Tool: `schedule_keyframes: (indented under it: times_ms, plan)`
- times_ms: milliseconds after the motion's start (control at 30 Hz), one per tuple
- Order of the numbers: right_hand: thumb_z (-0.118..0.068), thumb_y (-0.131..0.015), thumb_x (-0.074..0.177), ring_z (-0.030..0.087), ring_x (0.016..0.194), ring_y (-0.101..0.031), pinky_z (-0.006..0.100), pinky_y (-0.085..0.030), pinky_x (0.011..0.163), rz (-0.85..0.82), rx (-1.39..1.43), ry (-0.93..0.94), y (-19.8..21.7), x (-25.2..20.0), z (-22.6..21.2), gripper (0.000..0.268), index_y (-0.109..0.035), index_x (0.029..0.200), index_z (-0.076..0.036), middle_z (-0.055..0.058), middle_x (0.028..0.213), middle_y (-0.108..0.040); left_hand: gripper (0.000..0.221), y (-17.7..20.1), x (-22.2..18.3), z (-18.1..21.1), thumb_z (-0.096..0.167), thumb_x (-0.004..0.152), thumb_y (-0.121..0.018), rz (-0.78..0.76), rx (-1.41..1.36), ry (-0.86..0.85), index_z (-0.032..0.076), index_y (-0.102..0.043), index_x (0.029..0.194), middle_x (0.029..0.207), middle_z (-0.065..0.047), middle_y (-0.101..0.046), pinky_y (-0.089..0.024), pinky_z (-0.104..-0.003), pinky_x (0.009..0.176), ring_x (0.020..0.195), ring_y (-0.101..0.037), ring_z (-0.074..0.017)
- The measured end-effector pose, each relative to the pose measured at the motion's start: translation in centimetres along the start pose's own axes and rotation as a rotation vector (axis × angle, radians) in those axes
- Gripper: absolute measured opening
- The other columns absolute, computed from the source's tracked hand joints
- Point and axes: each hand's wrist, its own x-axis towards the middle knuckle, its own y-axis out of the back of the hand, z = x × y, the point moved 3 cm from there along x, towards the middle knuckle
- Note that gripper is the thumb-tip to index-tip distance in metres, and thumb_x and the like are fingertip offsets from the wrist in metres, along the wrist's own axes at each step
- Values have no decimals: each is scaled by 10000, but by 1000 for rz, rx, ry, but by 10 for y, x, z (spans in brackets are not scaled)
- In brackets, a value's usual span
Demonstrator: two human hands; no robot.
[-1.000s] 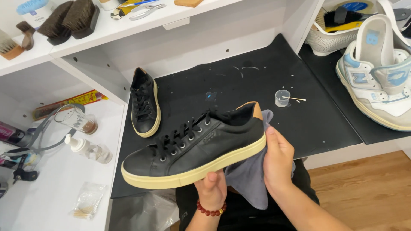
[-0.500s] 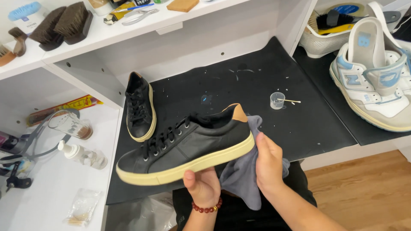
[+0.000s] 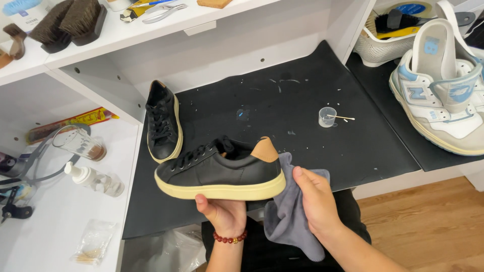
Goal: Cleaning the white rubber sole edge of a black leather sneaker using a cotton swab and cleaning agent, then wiping it with a cloth.
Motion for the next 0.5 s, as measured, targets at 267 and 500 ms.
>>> schedule_keyframes:
  times_ms: [267, 500]
  plan:
    - [-252, -499, 1061, 127, 876, -680, 295, -530, 831, 135, -96, 62, 19, 8, -27, 371, -710, 1028, 52, 86, 980, -755, 780, 49, 10, 38, 522, 886, -783, 13, 50, -159, 81, -501, 1464, 1494, -62, -527, -385, -519, 1166, 1361, -499, -267]
    - [-198, -598, 1107, 65, 802, -513, 251, -436, 714, 284, -660, 368, 94, 11, -35, 261, -693, 989, 14, 16, 855, -613, 956, 29, -16, 82, 547, 834, -792, 33, 80, -283, 87, -410, 1581, 1617, -98, -441, -322, -492, 1252, 1466, -448, -291]
